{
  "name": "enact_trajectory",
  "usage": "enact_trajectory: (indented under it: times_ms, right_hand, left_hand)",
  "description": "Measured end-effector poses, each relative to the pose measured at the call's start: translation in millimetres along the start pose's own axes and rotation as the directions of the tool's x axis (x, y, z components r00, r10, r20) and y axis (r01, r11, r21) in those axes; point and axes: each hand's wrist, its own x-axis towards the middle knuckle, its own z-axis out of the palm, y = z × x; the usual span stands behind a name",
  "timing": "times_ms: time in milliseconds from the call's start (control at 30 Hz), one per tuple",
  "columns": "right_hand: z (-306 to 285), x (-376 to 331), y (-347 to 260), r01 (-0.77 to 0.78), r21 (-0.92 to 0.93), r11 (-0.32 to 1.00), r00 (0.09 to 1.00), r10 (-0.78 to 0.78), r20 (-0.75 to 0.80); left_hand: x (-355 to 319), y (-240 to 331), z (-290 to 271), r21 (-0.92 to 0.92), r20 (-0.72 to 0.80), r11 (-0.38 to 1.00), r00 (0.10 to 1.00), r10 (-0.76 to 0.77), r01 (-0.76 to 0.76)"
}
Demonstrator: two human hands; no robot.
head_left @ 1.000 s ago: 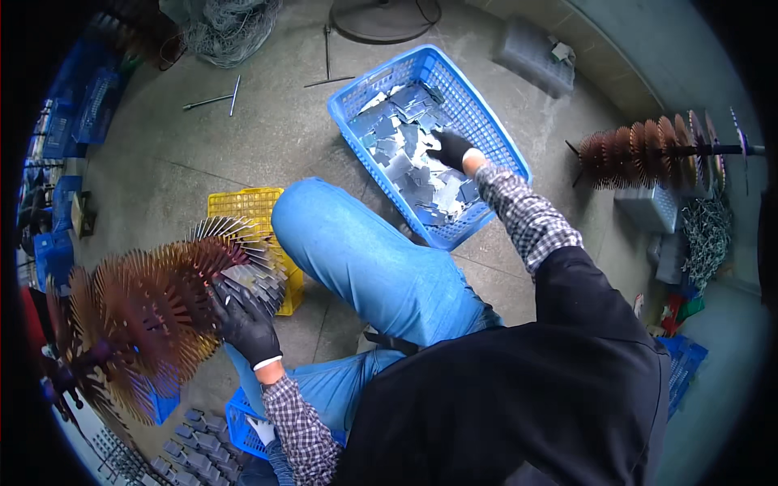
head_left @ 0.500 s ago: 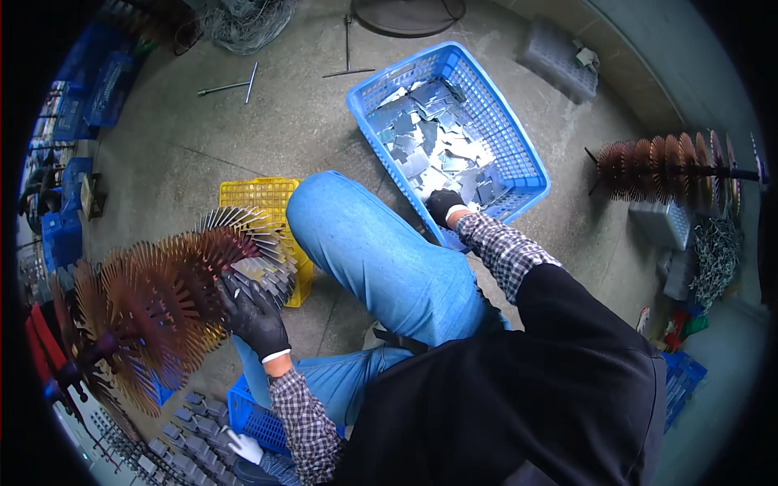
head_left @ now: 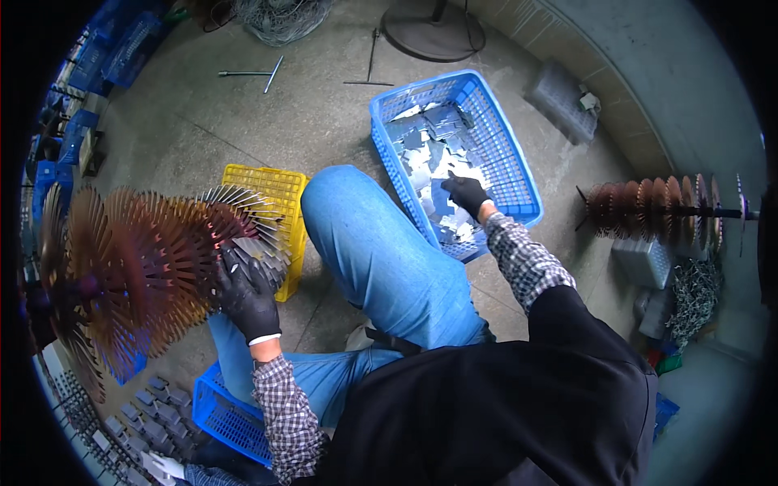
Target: Assembling segments onto a large industrial metal brush shaft.
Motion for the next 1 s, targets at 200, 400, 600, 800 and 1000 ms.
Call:
enact_trajectory:
  times_ms: [200,400,600,800,1000]
  right_hand:
    - [-70.3,-54.5,-54.5,-0.040,0.674,0.738,0.994,0.096,-0.046]
    - [-74.2,-62.9,-120.0,0.457,0.518,0.723,0.873,-0.477,-0.106]
    - [10.8,-107.0,-289.3,0.864,-0.152,0.480,0.494,-0.867,0.068]
    - [191.0,-91.9,-295.2,0.203,0.552,0.808,0.900,-0.377,0.220]
    - [253.4,-73.5,-267.8,0.233,0.440,0.867,0.888,-0.374,0.267]
  left_hand:
    - [-5.6,-17.1,19.3,0.013,-0.063,1.000,0.998,0.026,-0.025]
    - [-23.1,-41.1,30.9,-0.229,0.052,0.973,0.999,-0.014,0.025]
    - [-2.3,5.4,-9.6,-0.007,0.038,0.998,0.998,-0.057,0.057]
    - [0.8,-2.2,-0.9,-0.069,0.030,0.992,0.995,-0.099,0.101]
    - [2.1,-8.6,9.0,-0.125,-0.060,0.992,0.998,-0.036,0.029]
